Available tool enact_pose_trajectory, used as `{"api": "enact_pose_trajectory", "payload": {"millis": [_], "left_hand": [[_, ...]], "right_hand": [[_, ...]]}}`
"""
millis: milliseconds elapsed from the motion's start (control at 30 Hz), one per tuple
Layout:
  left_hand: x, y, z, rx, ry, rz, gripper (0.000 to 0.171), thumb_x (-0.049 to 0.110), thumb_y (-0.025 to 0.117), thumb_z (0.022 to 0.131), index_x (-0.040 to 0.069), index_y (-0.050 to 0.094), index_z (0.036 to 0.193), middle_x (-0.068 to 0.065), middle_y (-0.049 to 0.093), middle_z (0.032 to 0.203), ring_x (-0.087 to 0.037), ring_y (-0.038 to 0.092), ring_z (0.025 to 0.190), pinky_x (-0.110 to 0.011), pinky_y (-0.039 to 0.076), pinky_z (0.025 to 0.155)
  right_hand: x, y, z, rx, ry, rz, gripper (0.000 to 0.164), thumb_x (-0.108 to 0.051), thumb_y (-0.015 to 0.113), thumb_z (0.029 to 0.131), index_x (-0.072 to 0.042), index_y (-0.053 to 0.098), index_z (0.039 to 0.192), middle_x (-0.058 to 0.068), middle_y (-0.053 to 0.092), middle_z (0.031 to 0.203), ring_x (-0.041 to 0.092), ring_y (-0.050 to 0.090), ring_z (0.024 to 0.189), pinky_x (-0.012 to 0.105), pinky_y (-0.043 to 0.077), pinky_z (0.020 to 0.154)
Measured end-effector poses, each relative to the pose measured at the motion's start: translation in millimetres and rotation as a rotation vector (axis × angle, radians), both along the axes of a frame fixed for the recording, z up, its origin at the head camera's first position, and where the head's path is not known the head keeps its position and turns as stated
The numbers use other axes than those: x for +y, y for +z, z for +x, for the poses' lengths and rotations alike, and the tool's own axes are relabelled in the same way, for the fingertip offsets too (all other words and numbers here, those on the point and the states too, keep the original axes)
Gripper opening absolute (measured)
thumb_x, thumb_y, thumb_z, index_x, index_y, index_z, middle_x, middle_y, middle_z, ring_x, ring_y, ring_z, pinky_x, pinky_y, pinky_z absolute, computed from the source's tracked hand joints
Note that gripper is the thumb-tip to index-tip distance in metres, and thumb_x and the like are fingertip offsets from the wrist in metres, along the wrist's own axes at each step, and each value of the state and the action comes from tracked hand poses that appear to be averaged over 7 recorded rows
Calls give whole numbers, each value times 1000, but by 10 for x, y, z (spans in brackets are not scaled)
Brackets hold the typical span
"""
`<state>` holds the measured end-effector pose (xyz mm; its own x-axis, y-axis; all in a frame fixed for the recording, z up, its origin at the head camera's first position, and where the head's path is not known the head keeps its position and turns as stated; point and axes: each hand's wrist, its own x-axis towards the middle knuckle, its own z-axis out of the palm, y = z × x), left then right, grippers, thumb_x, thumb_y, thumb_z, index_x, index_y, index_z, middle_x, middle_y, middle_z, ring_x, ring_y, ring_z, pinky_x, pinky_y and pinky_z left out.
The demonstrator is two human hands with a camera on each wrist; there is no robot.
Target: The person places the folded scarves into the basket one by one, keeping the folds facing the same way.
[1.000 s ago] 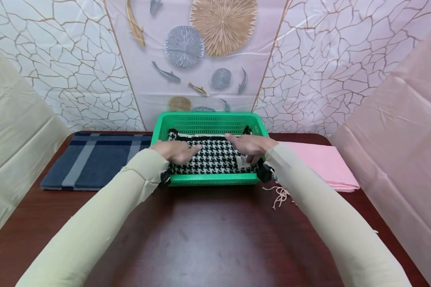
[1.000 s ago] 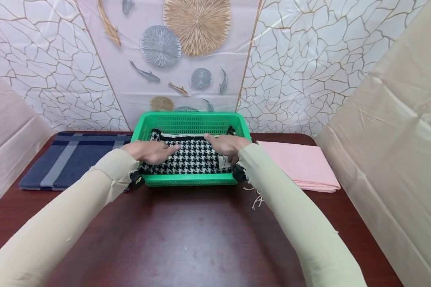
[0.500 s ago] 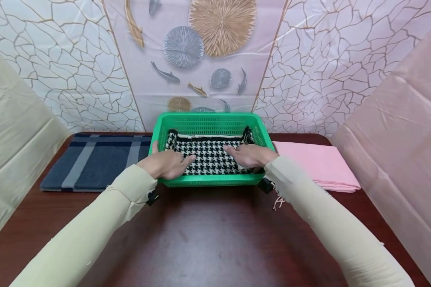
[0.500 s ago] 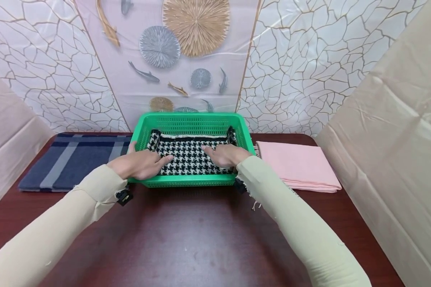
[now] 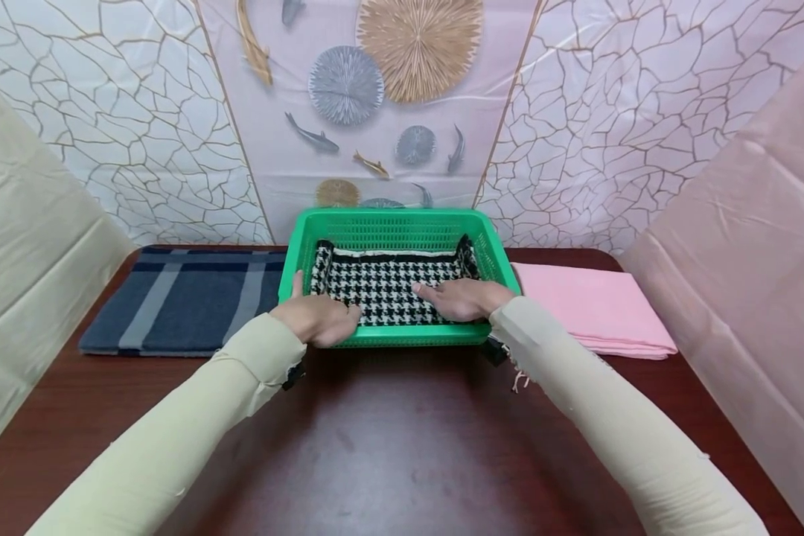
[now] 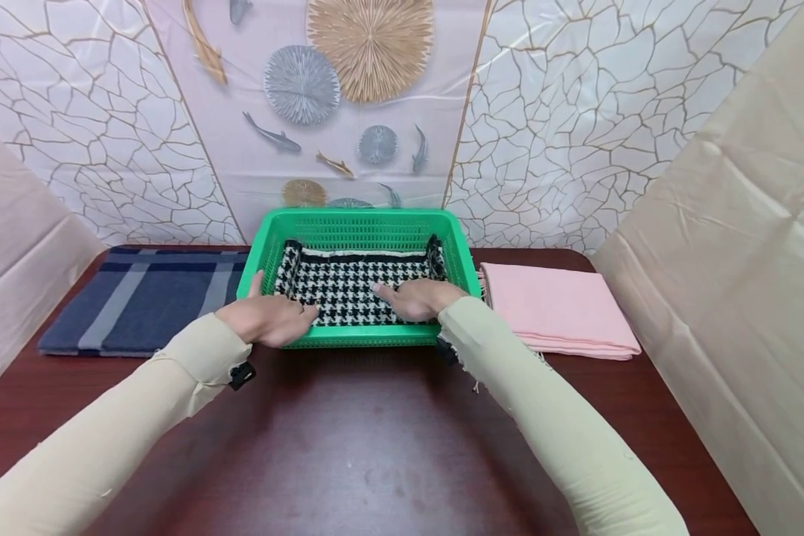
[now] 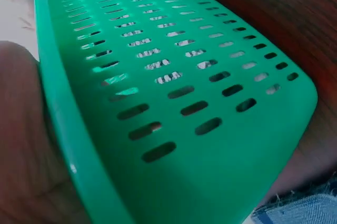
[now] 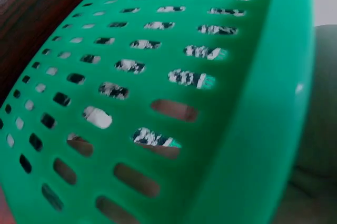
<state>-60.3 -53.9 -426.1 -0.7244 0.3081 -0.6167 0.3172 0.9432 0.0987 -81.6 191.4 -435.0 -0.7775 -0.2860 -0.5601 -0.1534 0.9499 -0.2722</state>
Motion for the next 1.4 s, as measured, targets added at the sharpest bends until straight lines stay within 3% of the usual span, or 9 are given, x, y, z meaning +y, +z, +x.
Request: {"api": "enact_pose_trajectory", "payload": {"millis": [133, 200, 267, 367, 500, 600, 767, 1133, 1400], "left_hand": [[11, 6, -8, -23, 12, 17, 66, 44, 3, 109, 18, 39, 158, -5, 31, 167, -36, 24, 156, -69, -23, 116], [21, 14, -4, -10, 16, 41, 70, 44, 3, 109, 16, 51, 151, -6, 38, 164, -36, 26, 156, -69, -22, 116], [33, 20, 12, 15, 2, 80, 69, 42, 6, 110, 12, 64, 131, -8, 49, 157, -34, 36, 152, -71, -15, 119], [44, 24, 61, 64, -24, 160, 60, 39, 11, 111, 13, 64, 100, -11, 64, 130, -29, 50, 141, -66, 9, 125], [53, 32, 148, 81, -35, 259, 64, 48, 17, 111, 10, 65, 130, -11, 62, 140, -29, 49, 142, -52, 31, 122], [70, 27, 179, 46, -22, 275, 73, 61, 17, 108, 14, 48, 154, -9, 47, 158, -31, 40, 150, -50, 29, 124], [104, -16, 150, -28, -7, 235, 85, 73, 15, 102, 15, 45, 155, -9, 42, 162, -31, 34, 153, -51, 27, 125], [147, -43, 94, -72, 15, 199, 94, 79, 14, 98, 12, 42, 156, -10, 38, 164, -31, 29, 155, -51, 25, 126], [190, -69, 33, -79, -24, 272, 83, 71, 16, 103, 14, 40, 158, -8, 40, 163, -30, 33, 153, -51, 27, 125]], "right_hand": [[-12, 6, 22, 21, -8, 0, 84, -65, 9, 106, -4, 35, 158, 19, 30, 165, 42, 27, 154, 57, 20, 126], [-13, 14, 38, 41, -22, 2, 84, -65, 10, 106, -4, 37, 157, 19, 32, 165, 41, 28, 153, 56, 22, 126], [-15, 28, 67, 58, -27, 3, 84, -65, 11, 106, -4, 39, 156, 19, 34, 164, 41, 31, 153, 55, 24, 125], [-30, 55, 128, 67, -1, -11, 83, -65, 11, 106, -6, 41, 156, 17, 37, 163, 39, 33, 152, 55, 25, 125], [-64, 86, 209, 53, 50, -39, 86, -69, 10, 104, -10, 41, 157, 13, 39, 163, 36, 32, 153, 54, 24, 126], [-79, 76, 237, 23, 66, -40, 89, -73, 9, 101, -11, 39, 158, 11, 38, 163, 33, 31, 154, 53, 23, 127], [-86, 3, 230, -29, 76, -25, 95, -77, 8, 99, -9, 37, 159, 12, 36, 165, 33, 30, 155, 54, 23, 126], [-62, -33, 177, -69, 97, 3, 101, -80, 3, 96, -7, 31, 160, 15, 30, 167, 35, 24, 156, 54, 19, 127], [-135, -57, 181, -33, 99, -88, 93, -76, 3, 99, -12, 34, 160, 11, 31, 167, 31, 25, 157, 51, 19, 128]]}}
